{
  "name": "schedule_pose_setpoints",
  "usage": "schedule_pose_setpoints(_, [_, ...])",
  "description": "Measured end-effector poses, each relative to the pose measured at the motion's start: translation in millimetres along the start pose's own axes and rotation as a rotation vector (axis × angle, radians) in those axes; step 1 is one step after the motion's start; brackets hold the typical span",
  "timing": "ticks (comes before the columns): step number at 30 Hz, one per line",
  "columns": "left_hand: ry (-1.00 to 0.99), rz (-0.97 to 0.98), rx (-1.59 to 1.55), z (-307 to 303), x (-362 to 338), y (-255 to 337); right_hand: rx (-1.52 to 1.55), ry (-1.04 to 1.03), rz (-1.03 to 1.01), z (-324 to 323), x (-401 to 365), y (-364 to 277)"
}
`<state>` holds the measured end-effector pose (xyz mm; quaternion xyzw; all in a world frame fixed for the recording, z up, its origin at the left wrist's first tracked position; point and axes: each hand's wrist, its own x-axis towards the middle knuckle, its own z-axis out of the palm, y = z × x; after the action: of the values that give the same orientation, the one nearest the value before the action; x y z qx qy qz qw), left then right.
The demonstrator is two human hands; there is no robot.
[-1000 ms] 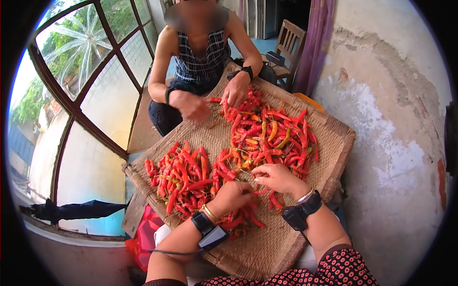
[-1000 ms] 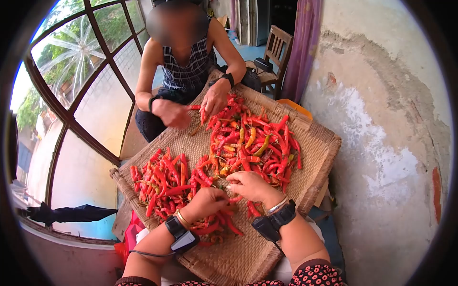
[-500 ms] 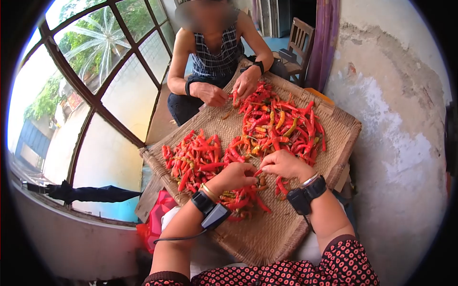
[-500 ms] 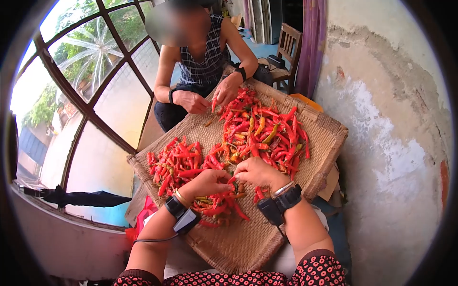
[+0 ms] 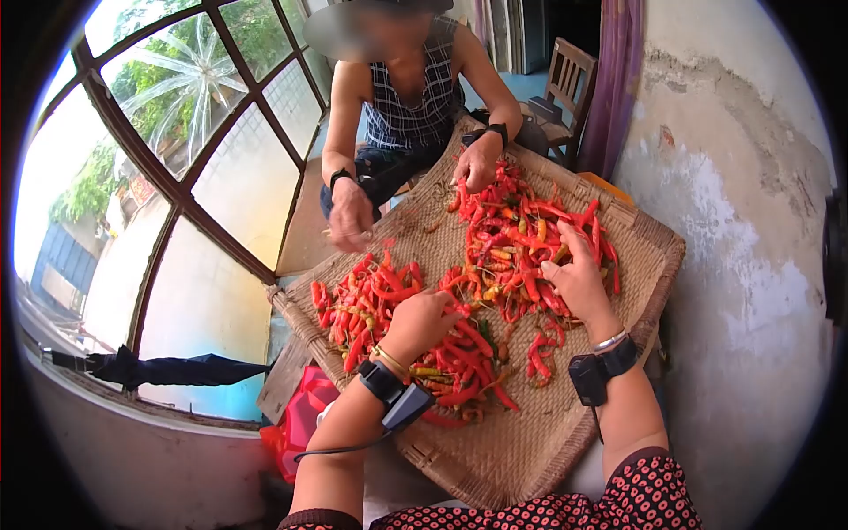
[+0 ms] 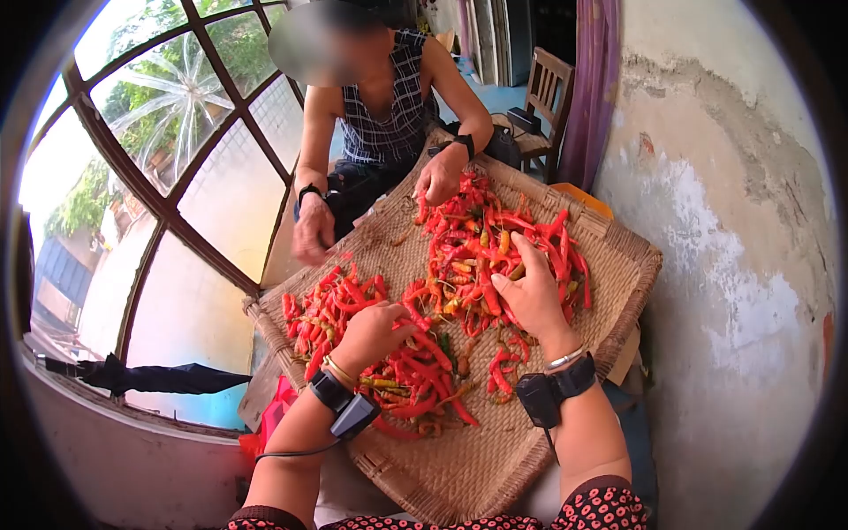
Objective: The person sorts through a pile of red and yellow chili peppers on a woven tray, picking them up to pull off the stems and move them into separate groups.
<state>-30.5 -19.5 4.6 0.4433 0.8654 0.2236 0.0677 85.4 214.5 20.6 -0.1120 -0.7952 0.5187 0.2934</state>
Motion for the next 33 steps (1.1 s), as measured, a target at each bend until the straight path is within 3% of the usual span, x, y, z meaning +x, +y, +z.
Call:
schedule_pose_setpoints(1, [0.068,-0.020,0.142,2,-2,1,-0.003,0.000,0.008,1,-1,1])
schedule_pose_setpoints(5, [0.042,-0.048,0.317,14,2,0,-0.123,-0.058,0.002,8,-4,-3])
schedule_pose_setpoints(7, [0.002,-0.033,0.288,23,2,-1,-0.127,-0.264,0.049,11,-6,3])
schedule_pose_setpoints(9, [-0.047,-0.016,0.255,30,3,-6,-0.108,-0.216,0.046,20,-8,2])
schedule_pose_setpoints(11, [0.016,0.115,0.240,42,3,-14,-0.365,-0.359,-0.098,22,-10,4])
schedule_pose_setpoints(16, [-0.056,0.115,0.114,44,-2,-7,-0.217,-0.475,-0.052,38,-25,34])
schedule_pose_setpoints(18, [-0.054,0.195,0.037,46,-4,-7,-0.244,-0.522,-0.039,43,-33,37])
schedule_pose_setpoints(21, [-0.070,0.159,-0.073,42,-6,-2,-0.272,-0.614,-0.053,53,-40,34])
schedule_pose_setpoints(23, [-0.044,0.177,-0.150,40,-7,-2,-0.299,-0.690,-0.176,60,-44,28])
schedule_pose_setpoints(28, [-0.147,-0.023,-0.616,33,-4,-3,-0.255,-0.753,0.115,60,-44,22])
schedule_pose_setpoints(32, [-0.156,-0.142,-0.859,22,0,1,-0.237,-0.775,0.057,50,-37,14])
schedule_pose_setpoints(33, [-0.157,-0.142,-0.860,18,0,3,-0.138,-0.818,0.224,49,-34,9])
